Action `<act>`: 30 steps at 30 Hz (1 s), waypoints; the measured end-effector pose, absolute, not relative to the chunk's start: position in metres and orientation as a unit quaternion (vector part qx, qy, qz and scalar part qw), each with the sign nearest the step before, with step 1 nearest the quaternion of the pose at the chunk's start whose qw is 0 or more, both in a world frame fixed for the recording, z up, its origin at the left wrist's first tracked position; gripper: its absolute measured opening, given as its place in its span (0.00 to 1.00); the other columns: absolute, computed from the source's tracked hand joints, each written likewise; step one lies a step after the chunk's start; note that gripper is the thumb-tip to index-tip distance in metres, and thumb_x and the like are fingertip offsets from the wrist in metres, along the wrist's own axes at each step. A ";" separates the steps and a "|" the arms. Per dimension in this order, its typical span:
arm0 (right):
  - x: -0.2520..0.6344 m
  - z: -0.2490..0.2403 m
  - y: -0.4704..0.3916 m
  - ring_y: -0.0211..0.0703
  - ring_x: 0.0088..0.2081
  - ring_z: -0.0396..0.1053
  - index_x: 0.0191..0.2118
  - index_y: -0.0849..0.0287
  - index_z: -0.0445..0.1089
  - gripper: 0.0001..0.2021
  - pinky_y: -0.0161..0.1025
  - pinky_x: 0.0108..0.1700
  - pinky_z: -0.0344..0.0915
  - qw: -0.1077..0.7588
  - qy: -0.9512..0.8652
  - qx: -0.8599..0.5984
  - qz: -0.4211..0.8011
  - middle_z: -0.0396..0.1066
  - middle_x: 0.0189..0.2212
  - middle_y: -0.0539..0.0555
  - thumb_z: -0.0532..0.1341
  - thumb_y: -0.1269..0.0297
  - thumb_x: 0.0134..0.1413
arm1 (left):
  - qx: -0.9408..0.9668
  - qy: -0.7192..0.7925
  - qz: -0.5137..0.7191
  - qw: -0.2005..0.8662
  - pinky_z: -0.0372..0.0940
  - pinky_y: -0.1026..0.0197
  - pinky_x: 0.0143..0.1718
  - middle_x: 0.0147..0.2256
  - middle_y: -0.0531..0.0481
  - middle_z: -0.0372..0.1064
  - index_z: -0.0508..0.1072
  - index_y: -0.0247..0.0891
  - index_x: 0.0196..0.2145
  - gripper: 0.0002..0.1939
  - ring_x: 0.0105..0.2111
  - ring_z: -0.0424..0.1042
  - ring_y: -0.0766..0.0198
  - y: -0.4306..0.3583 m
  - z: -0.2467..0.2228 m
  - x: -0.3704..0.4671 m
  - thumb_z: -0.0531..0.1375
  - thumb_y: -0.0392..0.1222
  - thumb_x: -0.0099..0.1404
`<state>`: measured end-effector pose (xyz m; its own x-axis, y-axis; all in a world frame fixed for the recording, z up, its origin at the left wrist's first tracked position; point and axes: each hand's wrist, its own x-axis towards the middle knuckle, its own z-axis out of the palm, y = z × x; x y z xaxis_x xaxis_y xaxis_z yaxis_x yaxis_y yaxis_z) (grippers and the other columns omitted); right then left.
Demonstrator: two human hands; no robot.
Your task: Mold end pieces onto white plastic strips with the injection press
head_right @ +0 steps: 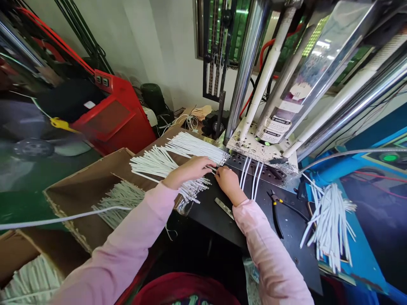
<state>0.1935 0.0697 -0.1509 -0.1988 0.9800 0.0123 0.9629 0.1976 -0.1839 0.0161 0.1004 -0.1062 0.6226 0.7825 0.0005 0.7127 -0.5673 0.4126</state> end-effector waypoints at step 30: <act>0.275 -0.160 -0.136 0.45 0.39 0.77 0.39 0.54 0.74 0.08 0.40 0.45 0.71 0.410 -0.596 -0.681 0.113 0.79 0.38 0.55 0.59 0.60 0.64 | 0.813 0.239 0.515 0.126 0.77 0.46 0.46 0.41 0.56 0.77 0.79 0.58 0.46 0.16 0.41 0.77 0.54 -0.028 0.009 -0.051 0.68 0.40 0.61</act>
<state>0.2746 -0.1364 -0.1603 0.2640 0.9041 0.3360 0.7193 0.0475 -0.6930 -0.0513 -0.0277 0.0086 0.3554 0.5188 0.7775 0.2587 -0.8539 0.4515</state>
